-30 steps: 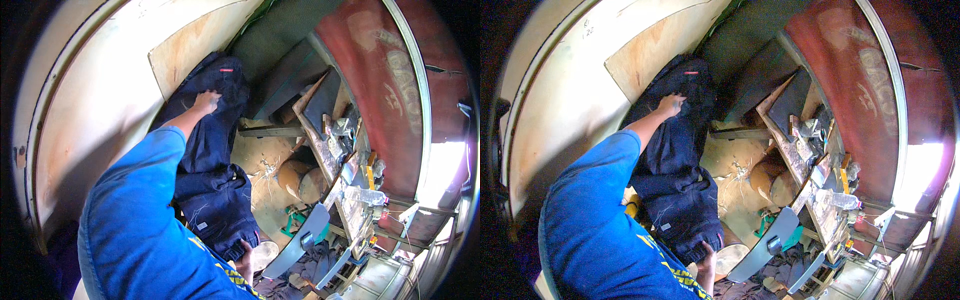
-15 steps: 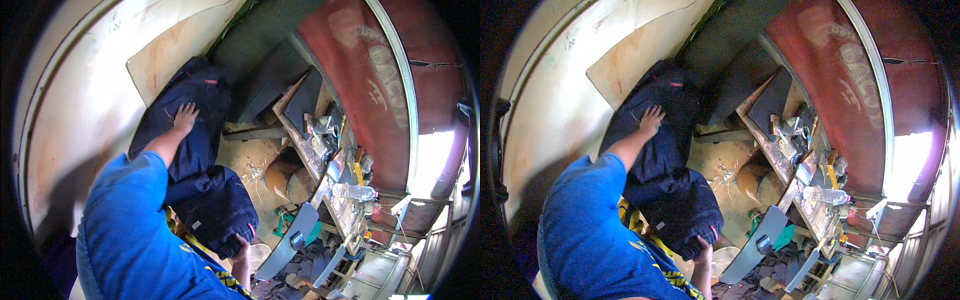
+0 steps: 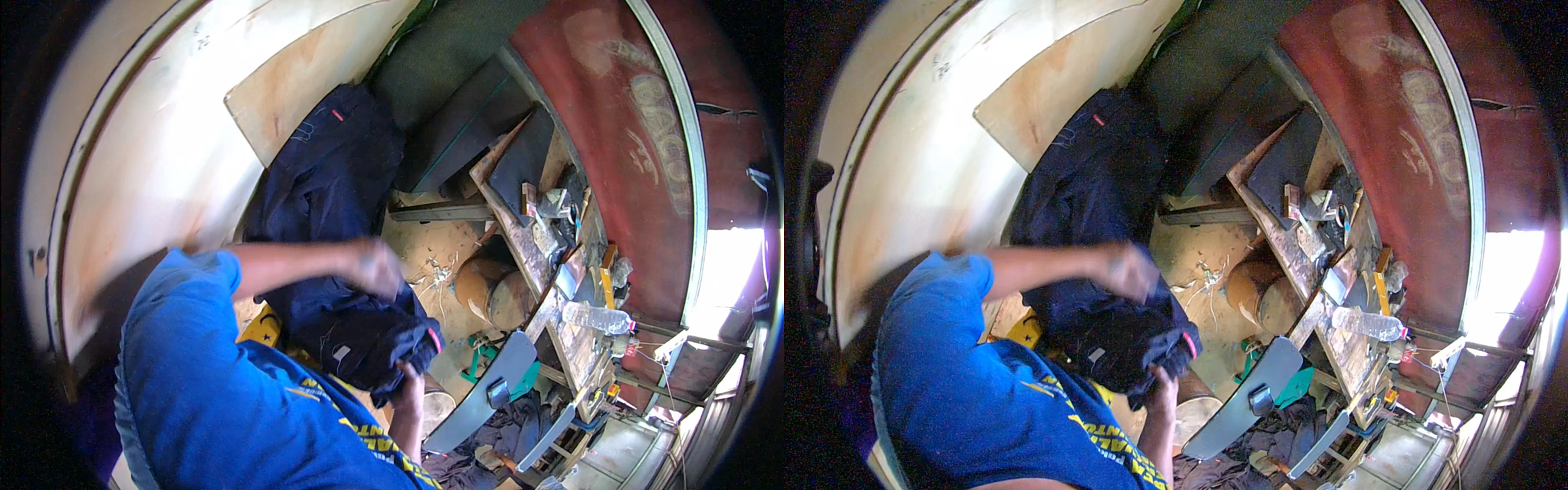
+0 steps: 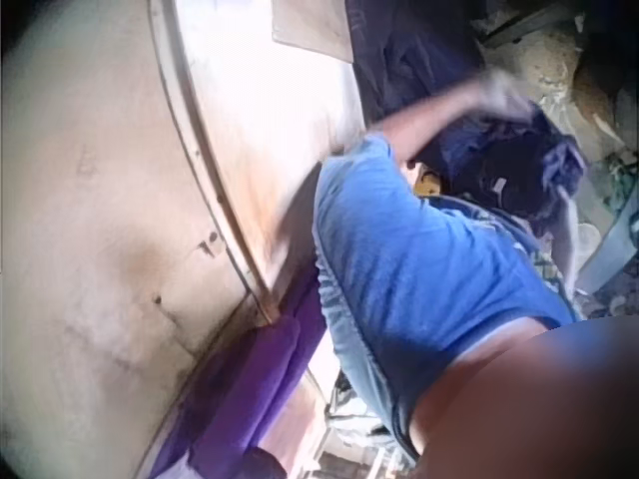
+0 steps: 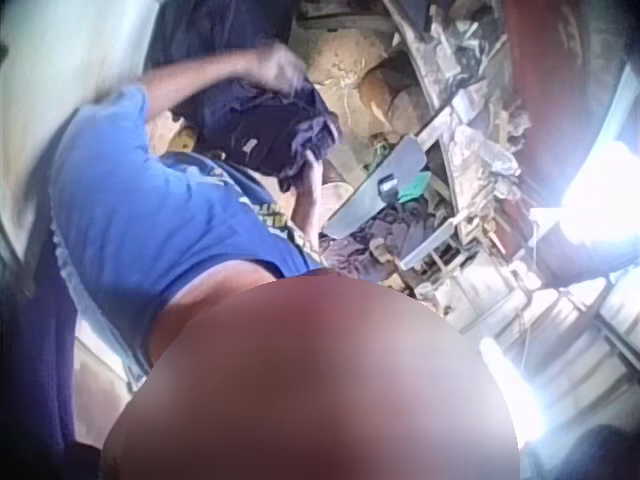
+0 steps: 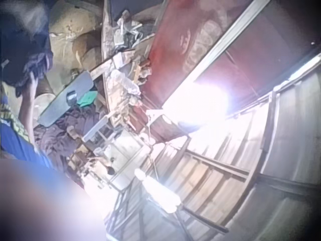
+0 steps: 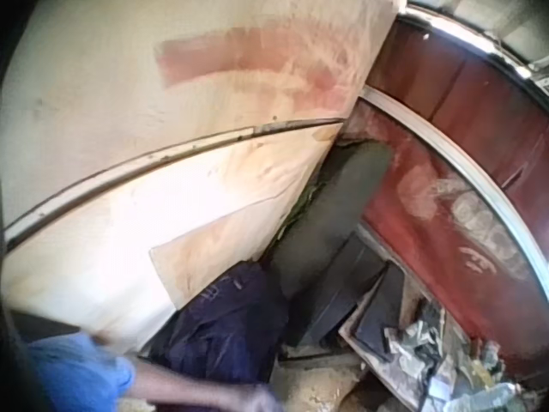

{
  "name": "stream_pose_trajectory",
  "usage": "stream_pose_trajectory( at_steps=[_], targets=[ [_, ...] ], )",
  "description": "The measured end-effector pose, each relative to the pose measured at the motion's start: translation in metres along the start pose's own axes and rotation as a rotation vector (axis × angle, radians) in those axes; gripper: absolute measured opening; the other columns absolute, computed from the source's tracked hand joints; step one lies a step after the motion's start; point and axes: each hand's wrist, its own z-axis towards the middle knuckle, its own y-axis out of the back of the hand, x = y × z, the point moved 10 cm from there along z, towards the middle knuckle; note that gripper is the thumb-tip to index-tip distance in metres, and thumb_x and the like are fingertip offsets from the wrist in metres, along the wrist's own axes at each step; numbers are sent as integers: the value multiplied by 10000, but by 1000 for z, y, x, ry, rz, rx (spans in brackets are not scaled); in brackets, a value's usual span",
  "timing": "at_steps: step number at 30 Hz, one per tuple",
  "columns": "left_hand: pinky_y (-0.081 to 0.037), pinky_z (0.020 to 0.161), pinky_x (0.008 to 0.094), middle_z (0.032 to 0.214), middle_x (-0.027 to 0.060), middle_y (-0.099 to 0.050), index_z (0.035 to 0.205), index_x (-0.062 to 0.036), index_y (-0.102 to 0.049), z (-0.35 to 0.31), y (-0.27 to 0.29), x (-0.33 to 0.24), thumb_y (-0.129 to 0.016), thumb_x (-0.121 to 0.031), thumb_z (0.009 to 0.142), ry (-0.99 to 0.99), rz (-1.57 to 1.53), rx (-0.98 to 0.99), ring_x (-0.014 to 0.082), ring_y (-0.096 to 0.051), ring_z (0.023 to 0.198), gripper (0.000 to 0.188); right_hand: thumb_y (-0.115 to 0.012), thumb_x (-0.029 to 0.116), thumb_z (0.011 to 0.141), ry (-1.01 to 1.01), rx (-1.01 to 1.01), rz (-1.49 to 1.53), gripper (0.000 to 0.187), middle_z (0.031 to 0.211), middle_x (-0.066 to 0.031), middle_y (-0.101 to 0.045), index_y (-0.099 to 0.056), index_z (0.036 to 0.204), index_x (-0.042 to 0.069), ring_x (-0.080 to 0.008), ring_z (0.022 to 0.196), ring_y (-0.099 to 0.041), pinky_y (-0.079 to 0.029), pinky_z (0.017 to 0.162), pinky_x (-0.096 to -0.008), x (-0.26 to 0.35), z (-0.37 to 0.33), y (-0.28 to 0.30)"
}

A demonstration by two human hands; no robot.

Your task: The person repeatedly brushes dark trousers with a small handheld brush on a wooden workbench, flipping each pair to treat both sides. After brushing, the person folds the trousers and stacks them on the bench.

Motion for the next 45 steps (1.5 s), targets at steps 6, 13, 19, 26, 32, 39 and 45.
stream_pose_trajectory(
  at_steps=[6,13,19,26,32,39,45],
  targets=[
    [-247,1338,615,1806,241,-231,1733,-19,-244,-45,343,228,-491,-74,1031,1017,1442,-556,422,-222,1674,746,-783,165,903,-114,-327,-242,414,1117,-76,-782,-724,1282,11,-240,919,-743,-605,840,-409,-88,-81,90],
    [-428,1256,502,1306,303,-723,1693,11,-337,-54,386,261,-573,-54,1000,939,1169,-513,432,-631,1372,735,-776,204,897,-310,-457,-15,382,1084,-52,-771,-739,1246,53,-241,916,-729,-597,847,-409,-148,-93,143],
    [-630,802,416,1044,189,-815,1214,-55,-818,-20,242,150,-822,-120,688,342,292,-456,260,-774,881,530,-753,105,912,-229,-280,61,464,1178,-99,-775,-672,1366,47,-291,1015,-753,-634,905,-449,-78,-34,54],
    [-541,681,345,840,67,-743,1328,-61,-785,-34,-96,-90,-816,-100,837,71,-563,637,143,-631,730,494,-753,283,1016,-116,32,-145,484,1279,-115,-744,-661,1413,22,-255,1108,-738,-609,965,-433,1,43,-82],
    [-412,1254,532,1686,271,-442,1680,16,-334,-17,246,155,-839,-557,869,667,948,-1000,484,-439,1543,1114,-814,80,867,-64,-95,-59,646,1318,-115,-710,-583,1468,28,-295,1173,-714,-574,1061,-458,-46,16,-62],
    [-516,1083,563,1335,190,-720,1348,-30,-724,-54,264,275,-693,-171,997,786,538,-844,405,-658,1305,379,-715,250,964,-132,-233,139,511,1238,-150,-760,-622,1416,29,-324,1082,-767,-631,973,-480,-84,-41,26],
    [-613,922,481,1184,234,-795,1223,-55,-792,-28,20,56,-698,-100,869,235,-5,62,367,-771,1018,369,-686,454,1006,-110,-288,216,632,1266,-150,-761,-616,1441,1,-342,1158,-738,-602,1018,-516,-22,-22,30]
  ],
)
